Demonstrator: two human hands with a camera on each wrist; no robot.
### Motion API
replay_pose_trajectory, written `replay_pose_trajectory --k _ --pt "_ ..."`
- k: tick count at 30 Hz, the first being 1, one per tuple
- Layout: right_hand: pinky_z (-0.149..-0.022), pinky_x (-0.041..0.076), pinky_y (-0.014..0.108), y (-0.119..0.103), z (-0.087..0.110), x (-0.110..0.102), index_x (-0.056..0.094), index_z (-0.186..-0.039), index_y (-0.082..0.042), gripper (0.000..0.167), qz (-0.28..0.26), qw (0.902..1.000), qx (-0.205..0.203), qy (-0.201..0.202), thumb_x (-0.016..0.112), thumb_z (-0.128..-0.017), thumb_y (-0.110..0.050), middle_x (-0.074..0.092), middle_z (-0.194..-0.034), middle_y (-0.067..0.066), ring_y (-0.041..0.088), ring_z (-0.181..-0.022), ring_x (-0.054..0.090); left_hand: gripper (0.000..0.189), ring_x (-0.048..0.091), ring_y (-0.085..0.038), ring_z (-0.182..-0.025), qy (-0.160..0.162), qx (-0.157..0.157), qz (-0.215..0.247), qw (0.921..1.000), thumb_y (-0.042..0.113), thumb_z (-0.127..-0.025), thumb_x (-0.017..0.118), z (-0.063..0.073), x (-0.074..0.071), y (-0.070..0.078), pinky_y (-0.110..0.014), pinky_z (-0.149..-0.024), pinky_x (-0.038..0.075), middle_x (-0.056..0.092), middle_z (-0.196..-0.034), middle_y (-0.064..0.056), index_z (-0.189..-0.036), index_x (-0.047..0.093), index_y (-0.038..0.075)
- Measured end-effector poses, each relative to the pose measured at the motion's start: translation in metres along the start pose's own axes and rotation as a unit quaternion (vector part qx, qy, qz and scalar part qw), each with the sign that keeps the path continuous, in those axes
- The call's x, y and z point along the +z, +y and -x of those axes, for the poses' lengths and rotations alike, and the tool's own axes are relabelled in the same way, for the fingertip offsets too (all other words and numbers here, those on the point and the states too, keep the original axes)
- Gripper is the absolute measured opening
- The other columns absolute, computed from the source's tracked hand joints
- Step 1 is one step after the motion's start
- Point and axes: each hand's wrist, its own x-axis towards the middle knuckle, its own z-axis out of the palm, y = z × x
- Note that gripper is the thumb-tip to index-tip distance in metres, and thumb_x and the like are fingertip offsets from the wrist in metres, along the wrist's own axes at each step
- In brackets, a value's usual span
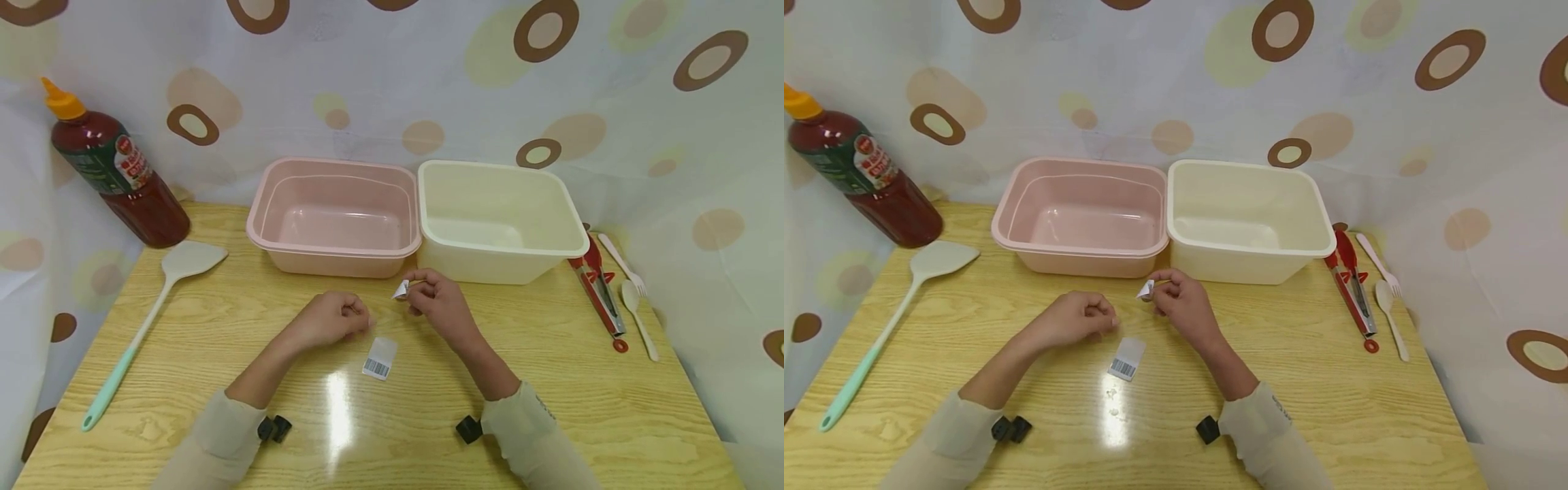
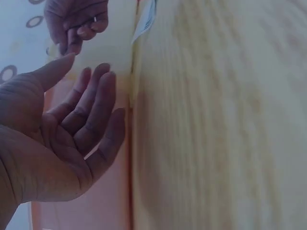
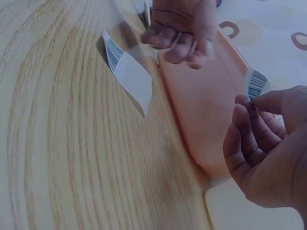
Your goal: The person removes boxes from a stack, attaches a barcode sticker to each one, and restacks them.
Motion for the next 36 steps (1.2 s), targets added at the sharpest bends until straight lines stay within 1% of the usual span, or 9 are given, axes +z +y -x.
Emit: replay_pose_trajectory --k 4,7,13,17,21,24,28,32,36 --pt "-0.068 0.055 0.024 -0.001 -0.001 0.004 0.066 -0.112 -0.003 0.018 0.007 1.0 -0.001 0.0 0.065 -0.097 -0.013 0.073 -0.092 0.021 0.018 -0.069 0.063 0.02 0.071 -0.021 -0.078 0.046 0.03 0.02 0.9983 0.03 -0.093 0.074 -0.001 -0.004 0.007 -0.03 -0.063 0.053 0.076 -0.092 -0.006 -0.104 0.072 0.014" --pt "-0.066 0.055 0.024 -0.002 -0.002 0.007 0.066 -0.108 -0.002 0.015 0.008 1.0 -0.006 -0.001 0.065 -0.098 -0.013 0.071 -0.089 0.023 0.016 -0.066 0.06 0.027 0.072 -0.022 -0.08 0.076 0.047 0.028 0.9956 0.032 -0.092 0.076 -0.001 -0.005 0.012 -0.031 -0.063 0.054 0.076 -0.097 -0.005 -0.111 0.07 0.015" --pt "-0.066 0.057 0.027 -0.005 -0.005 0.017 0.065 -0.106 0.0 0.014 -0.001 0.9998 -0.015 -0.008 0.066 -0.097 -0.01 0.071 -0.087 0.022 0.023 -0.069 0.063 0.023 0.072 -0.024 -0.078 0.125 0.056 0.024 0.9903 0.033 -0.09 0.077 0.001 -0.007 0.017 -0.032 -0.063 0.053 0.076 -0.096 0.0 -0.106 0.071 0.017" --pt "-0.065 0.059 0.026 -0.009 -0.006 0.025 0.066 -0.109 0.0 0.014 0.001 0.9995 -0.025 -0.02 0.065 -0.097 -0.008 0.072 -0.094 0.027 0.023 -0.067 0.067 0.015 0.069 -0.027 -0.077 0.157 0.061 0.033 0.9852 0.027 -0.092 0.076 0.003 -0.012 0.015 -0.029 -0.062 0.052 0.076 -0.093 -0.007 -0.1 0.074 0.014" --pt "-0.064 0.059 0.026 -0.01 -0.008 0.033 0.066 -0.111 0.001 0.015 -0.002 0.9988 -0.038 -0.031 0.063 -0.097 -0.004 0.072 -0.097 0.031 0.022 -0.065 0.068 0.012 0.065 -0.021 -0.074 0.175 0.066 0.037 0.9817 0.024 -0.094 0.073 0.005 -0.02 0.008 -0.027 -0.061 0.05 0.075 -0.091 -0.011 -0.097 0.074 0.013" --pt "-0.066 0.06 0.029 -0.01 -0.011 0.041 0.066 -0.112 0.001 0.016 -0.011 0.9985 -0.039 -0.037 0.063 -0.097 -0.003 0.071 -0.096 0.032 0.029 -0.067 0.069 0.01 0.065 -0.017 -0.074 0.182 0.069 0.033 0.9803 0.022 -0.094 0.072 0.006 -0.026 0.003 -0.028 -0.064 0.052 0.074 -0.09 -0.007 -0.097 0.073 0.013" --pt "-0.066 0.06 0.029 -0.012 -0.015 0.054 0.065 -0.115 0.001 0.019 -0.025 0.9984 -0.031 -0.041 0.063 -0.097 -0.004 0.072 -0.098 0.03 0.029 -0.067 0.07 0.011 0.067 -0.025 -0.078 0.197 0.064 0.039 0.9776 0.022 -0.095 0.071 0.008 -0.034 -0.003 -0.026 -0.064 0.052 0.074 -0.091 -0.008 -0.098 0.072 0.011" --pt "-0.064 0.058 0.024 -0.012 -0.018 0.062 0.064 -0.117 0.001 0.021 -0.035 0.9979 -0.031 -0.044 0.062 -0.097 -0.005 0.072 -0.101 0.029 0.017 -0.063 0.068 0.016 0.069 -0.035 -0.082 0.206 0.059 0.054 0.9753 0.026 -0.096 0.07 0.011 -0.04 -0.008 -0.025 -0.061 0.05 0.074 -0.094 -0.016 -0.101 0.072 0.01" --pt "-0.064 0.059 0.026 -0.012 -0.021 0.067 0.063 -0.12 0.002 0.023 -0.045 0.9973 -0.031 -0.049 0.061 -0.098 -0.005 0.071 -0.106 0.032 0.013 -0.061 0.066 0.019 0.069 -0.036 -0.083 0.207 0.048 0.042 0.9762 0.028 -0.097 0.07 0.014 -0.044 -0.014 -0.026 -0.06 0.049 0.074 -0.095 -0.018 -0.101 0.073 0.01"
